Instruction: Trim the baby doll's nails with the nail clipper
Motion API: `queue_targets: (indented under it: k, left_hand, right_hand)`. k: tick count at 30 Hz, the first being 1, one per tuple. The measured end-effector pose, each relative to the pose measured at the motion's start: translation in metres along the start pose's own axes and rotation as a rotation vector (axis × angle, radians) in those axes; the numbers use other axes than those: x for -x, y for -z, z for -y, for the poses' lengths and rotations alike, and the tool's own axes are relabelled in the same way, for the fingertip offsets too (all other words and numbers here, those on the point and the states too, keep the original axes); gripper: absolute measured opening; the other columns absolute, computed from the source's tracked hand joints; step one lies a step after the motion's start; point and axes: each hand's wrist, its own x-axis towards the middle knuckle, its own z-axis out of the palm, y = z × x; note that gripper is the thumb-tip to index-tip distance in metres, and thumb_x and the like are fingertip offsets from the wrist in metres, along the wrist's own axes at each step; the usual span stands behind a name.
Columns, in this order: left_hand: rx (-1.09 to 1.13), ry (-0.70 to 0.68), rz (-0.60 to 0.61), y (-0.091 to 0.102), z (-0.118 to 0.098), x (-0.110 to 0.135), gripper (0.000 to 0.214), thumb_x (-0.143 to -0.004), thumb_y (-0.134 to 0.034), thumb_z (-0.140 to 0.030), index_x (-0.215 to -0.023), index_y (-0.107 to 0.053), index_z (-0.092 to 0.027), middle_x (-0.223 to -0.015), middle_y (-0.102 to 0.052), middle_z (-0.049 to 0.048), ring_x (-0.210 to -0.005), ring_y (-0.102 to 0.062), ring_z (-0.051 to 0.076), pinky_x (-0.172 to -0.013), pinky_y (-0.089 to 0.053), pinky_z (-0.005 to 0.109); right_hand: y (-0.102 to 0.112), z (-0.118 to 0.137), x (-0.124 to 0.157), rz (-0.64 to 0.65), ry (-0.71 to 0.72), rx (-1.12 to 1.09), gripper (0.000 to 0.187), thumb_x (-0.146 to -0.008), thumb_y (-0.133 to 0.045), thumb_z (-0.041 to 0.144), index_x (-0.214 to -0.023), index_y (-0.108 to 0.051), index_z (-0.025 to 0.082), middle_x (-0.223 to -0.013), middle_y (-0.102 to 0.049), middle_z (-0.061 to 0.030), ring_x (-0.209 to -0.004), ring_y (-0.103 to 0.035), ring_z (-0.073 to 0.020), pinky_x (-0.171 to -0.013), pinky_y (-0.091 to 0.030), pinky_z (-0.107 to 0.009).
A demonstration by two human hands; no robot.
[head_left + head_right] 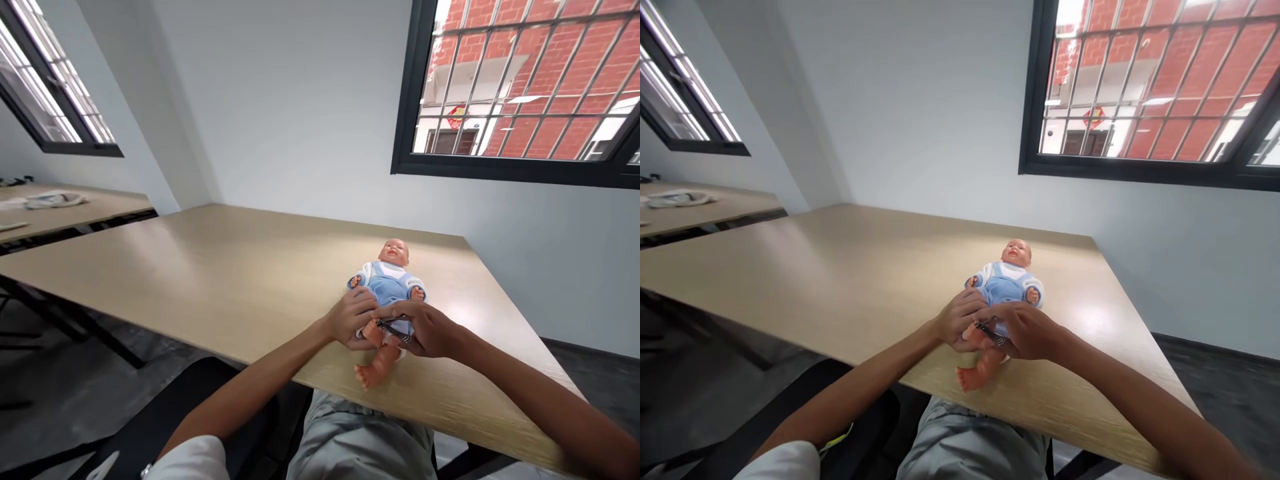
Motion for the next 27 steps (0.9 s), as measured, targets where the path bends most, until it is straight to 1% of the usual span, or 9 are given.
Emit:
queue_targets:
  k: [4, 6, 8, 10, 12, 14, 17, 24, 27]
  left_hand:
    - [0.015, -0.008, 0.003, 0.003, 0.000, 0.001, 0.046, -0.094, -0.044, -0.054, -0.111, -0.057, -0.013, -0.087, -0.063, 0.0091, -0.082, -0.060, 0.023, -0.075, -0.049, 0.041]
    - [0.018, 0.000, 0.020, 0.005, 0.000, 0.000, 0.044, -0.093, -0.047, -0.052, -0.111, -0.057, -0.013, -0.087, -0.063, 0.0088, -0.082, -0.059, 0.022, -0.077, -0.049, 0.041]
    - [0.017, 0.005, 0.029, 0.006, -0.001, 0.000, 0.042, -0.092, -0.048, -0.051, -0.109, -0.056, -0.013, -0.088, -0.064, 0.0092, -0.083, -0.058, 0.023, -0.078, -0.049, 0.042]
    - [0.021, -0.001, 0.014, 0.007, -0.001, -0.001, 0.043, -0.093, -0.046, -0.053, -0.108, -0.056, -0.013, -0.089, -0.064, 0.0100, -0.083, -0.058, 0.023, -0.078, -0.049, 0.043]
    - [0.029, -0.007, 0.004, 0.008, -0.002, -0.002, 0.045, -0.095, -0.042, -0.054, -0.107, -0.056, -0.014, -0.090, -0.064, 0.0108, -0.083, -0.058, 0.023, -0.076, -0.049, 0.043]
    - [0.035, -0.009, 0.001, 0.008, -0.002, -0.002, 0.046, -0.097, -0.039, -0.055, -0.105, -0.056, -0.014, -0.089, -0.064, 0.0112, -0.083, -0.058, 0.024, -0.076, -0.049, 0.043]
    - [0.039, 0.001, 0.015, 0.008, -0.002, -0.001, 0.048, -0.097, -0.037, -0.057, -0.104, -0.057, -0.014, -0.089, -0.064, 0.0117, -0.084, -0.058, 0.024, -0.077, -0.049, 0.045]
    - [0.042, -0.005, 0.004, 0.006, -0.001, 0.001, 0.048, -0.097, -0.038, -0.059, -0.100, -0.057, -0.015, -0.090, -0.064, 0.0109, -0.082, -0.058, 0.023, -0.076, -0.048, 0.044]
    - [0.034, 0.003, 0.015, 0.007, -0.001, 0.000, 0.046, -0.096, -0.041, -0.058, -0.103, -0.056, -0.015, -0.090, -0.064, 0.0101, -0.081, -0.059, 0.023, -0.076, -0.048, 0.043]
  right_hand:
    - [-0.001, 0.000, 0.000, 0.064, -0.058, -0.008, 0.036, -0.099, -0.055, 0.030, -0.129, -0.041, 0.016, -0.094, -0.073, -0.0117, -0.080, -0.072, -0.0206, -0.066, -0.058, -0.030]
    - [0.000, 0.001, 0.000, 0.106, -0.078, 0.005, 0.032, -0.099, -0.056, 0.030, -0.125, -0.044, 0.016, -0.091, -0.072, -0.0100, -0.079, -0.071, -0.0197, -0.066, -0.056, -0.029]
    - [0.001, 0.003, -0.003, 0.155, -0.067, 0.043, 0.027, -0.099, -0.056, 0.029, -0.121, -0.048, 0.016, -0.088, -0.071, -0.0085, -0.077, -0.070, -0.0186, -0.067, -0.054, -0.029]
    - [0.004, 0.006, -0.007, 0.190, -0.014, 0.097, 0.018, -0.099, -0.054, 0.027, -0.114, -0.051, 0.016, -0.087, -0.071, -0.0081, -0.072, -0.066, -0.0168, -0.066, -0.052, -0.029]
    - [0.006, 0.008, -0.012, 0.186, 0.056, 0.144, 0.009, -0.101, -0.050, 0.024, -0.106, -0.053, 0.017, -0.091, -0.072, -0.0091, -0.069, -0.063, -0.0149, -0.065, -0.049, -0.028]
    - [0.007, 0.010, -0.015, 0.157, 0.113, 0.172, 0.010, -0.103, -0.045, 0.024, -0.100, -0.054, 0.019, -0.095, -0.072, -0.0091, -0.068, -0.062, -0.0138, -0.064, -0.048, -0.028]
    - [0.008, 0.011, -0.015, 0.128, 0.153, 0.208, 0.015, -0.104, -0.042, 0.023, -0.098, -0.056, 0.020, -0.098, -0.072, -0.0077, -0.067, -0.059, -0.0125, -0.063, -0.046, -0.027]
    - [0.007, 0.013, -0.015, 0.089, 0.179, 0.301, 0.018, -0.100, -0.044, 0.015, -0.086, -0.054, 0.020, -0.092, -0.071, -0.0038, -0.061, -0.054, -0.0102, -0.058, -0.041, -0.025]
    - [0.007, 0.013, -0.015, 0.083, 0.156, 0.291, 0.018, -0.102, -0.044, 0.019, -0.085, -0.052, 0.020, -0.094, -0.071, -0.0054, -0.058, -0.053, -0.0098, -0.057, -0.042, -0.025]
